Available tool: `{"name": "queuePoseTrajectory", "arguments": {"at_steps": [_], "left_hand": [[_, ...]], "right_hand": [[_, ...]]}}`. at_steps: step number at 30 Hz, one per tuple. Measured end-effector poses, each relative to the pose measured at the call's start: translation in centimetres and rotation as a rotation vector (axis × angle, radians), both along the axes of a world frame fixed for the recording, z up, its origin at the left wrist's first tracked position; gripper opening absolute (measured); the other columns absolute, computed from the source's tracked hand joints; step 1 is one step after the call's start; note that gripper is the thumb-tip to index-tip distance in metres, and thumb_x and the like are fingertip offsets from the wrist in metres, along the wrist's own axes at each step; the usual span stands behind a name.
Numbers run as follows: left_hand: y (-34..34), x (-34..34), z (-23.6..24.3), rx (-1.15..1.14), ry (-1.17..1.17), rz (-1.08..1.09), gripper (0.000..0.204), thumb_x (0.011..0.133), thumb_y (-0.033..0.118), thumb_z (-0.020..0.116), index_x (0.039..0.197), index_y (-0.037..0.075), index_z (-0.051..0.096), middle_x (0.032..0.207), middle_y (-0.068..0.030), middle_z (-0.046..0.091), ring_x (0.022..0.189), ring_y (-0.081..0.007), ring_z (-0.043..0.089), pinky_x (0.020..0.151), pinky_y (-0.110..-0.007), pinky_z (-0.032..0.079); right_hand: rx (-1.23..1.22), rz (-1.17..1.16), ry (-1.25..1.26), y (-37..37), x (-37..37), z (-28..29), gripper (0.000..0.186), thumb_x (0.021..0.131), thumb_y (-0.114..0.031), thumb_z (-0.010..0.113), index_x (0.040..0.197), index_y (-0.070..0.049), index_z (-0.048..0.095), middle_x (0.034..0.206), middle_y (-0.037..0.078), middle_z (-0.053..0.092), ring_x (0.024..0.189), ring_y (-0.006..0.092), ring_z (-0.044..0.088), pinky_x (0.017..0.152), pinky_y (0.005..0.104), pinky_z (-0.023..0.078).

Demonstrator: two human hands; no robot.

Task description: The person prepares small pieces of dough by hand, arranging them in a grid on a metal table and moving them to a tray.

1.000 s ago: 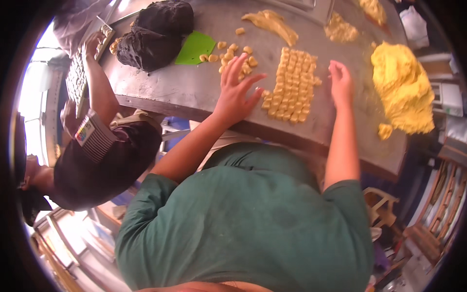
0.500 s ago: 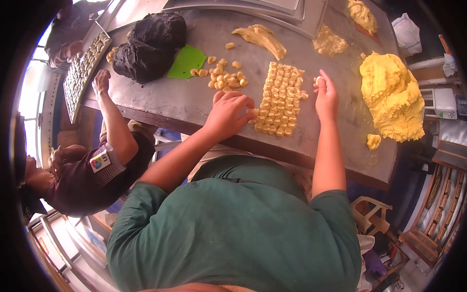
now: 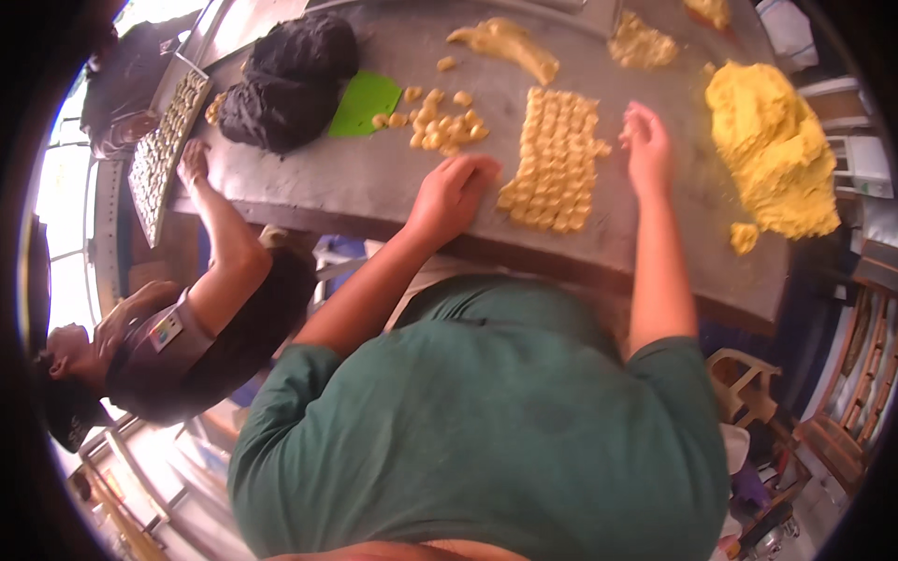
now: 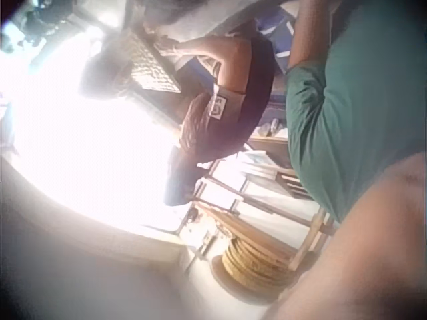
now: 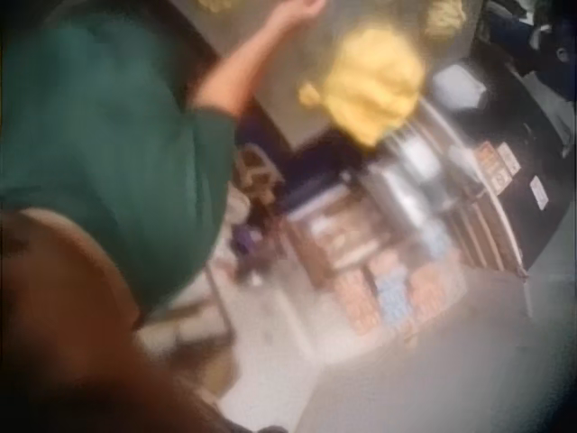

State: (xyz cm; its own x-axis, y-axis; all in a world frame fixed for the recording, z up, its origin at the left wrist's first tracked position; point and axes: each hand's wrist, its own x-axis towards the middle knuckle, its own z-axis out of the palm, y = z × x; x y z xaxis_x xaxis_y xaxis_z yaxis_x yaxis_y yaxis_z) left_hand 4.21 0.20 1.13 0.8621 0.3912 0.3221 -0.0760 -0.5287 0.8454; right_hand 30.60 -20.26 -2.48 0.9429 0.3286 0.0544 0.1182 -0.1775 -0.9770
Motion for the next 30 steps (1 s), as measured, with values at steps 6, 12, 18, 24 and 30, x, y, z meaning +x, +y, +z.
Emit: {"name": "queuePoseTrajectory", "arguments": {"at_steps": [6,12,18,24,30], "left_hand": [[-0.4,-0.3,1.6,-0.035,0.091,-0.016,0.024,0.096,0.011,0.065,0.119,0.007,0.065,0.101,-0.0123,0.070,0.088,-0.0253,0.071,0.078,-0.037,0.056],[-0.1,-0.2,0.7,-0.198,-0.007,-0.072,0.018,0.096,-0.002,0.058,0.113,0.002,0.064,0.115,-0.0149,0.066,0.091,-0.0246,0.073,0.079,-0.034,0.058],[-0.5,-0.3,1.9,-0.125,0.037,-0.118,0.017,0.089,0.000,0.069,0.106,0.003,0.066,0.122,-0.0119,0.065,0.100,-0.0297,0.070,0.083,-0.036,0.058],[-1.2,-0.6,2.7,0.580,-0.004,0.212,0.019,0.089,0.026,0.073,0.103,0.014,0.072,0.121,-0.0031,0.067,0.125,-0.0253,0.055,0.109,-0.048,0.037],[-1.5,-0.4,1.2,0.554,0.126,0.050,0.025,0.089,0.038,0.070,0.103,0.017,0.073,0.112,0.0025,0.067,0.122,-0.0212,0.053,0.103,-0.043,0.033]], "right_hand": [[-0.249,-0.020,-0.010,1.0,0.1,1.6,0.027,0.096,-0.021,0.070,0.119,-0.006,0.073,0.093,0.002,0.070,0.081,0.0079,0.061,0.075,0.0231,0.051],[0.165,0.415,-0.050,5.5,-3.2,6.8,0.028,0.101,-0.009,0.058,0.127,-0.005,0.068,0.125,0.008,0.067,0.117,0.0122,0.058,0.103,0.0286,0.044],[-0.254,0.231,0.049,-1.9,0.7,1.7,0.036,0.095,-0.019,0.068,0.130,-0.010,0.068,0.133,0.006,0.066,0.123,0.0214,0.060,0.103,0.0347,0.047],[-0.572,0.375,-0.482,-2.8,-3.4,2.8,0.021,0.091,-0.024,0.075,0.101,-0.007,0.068,0.120,0.007,0.069,0.104,0.0218,0.064,0.091,0.0353,0.051],[-0.247,0.175,-0.224,-1.4,-2.1,1.1,0.019,0.093,-0.014,0.072,0.109,-0.006,0.069,0.113,0.008,0.067,0.101,0.0209,0.065,0.091,0.0329,0.052]]}}
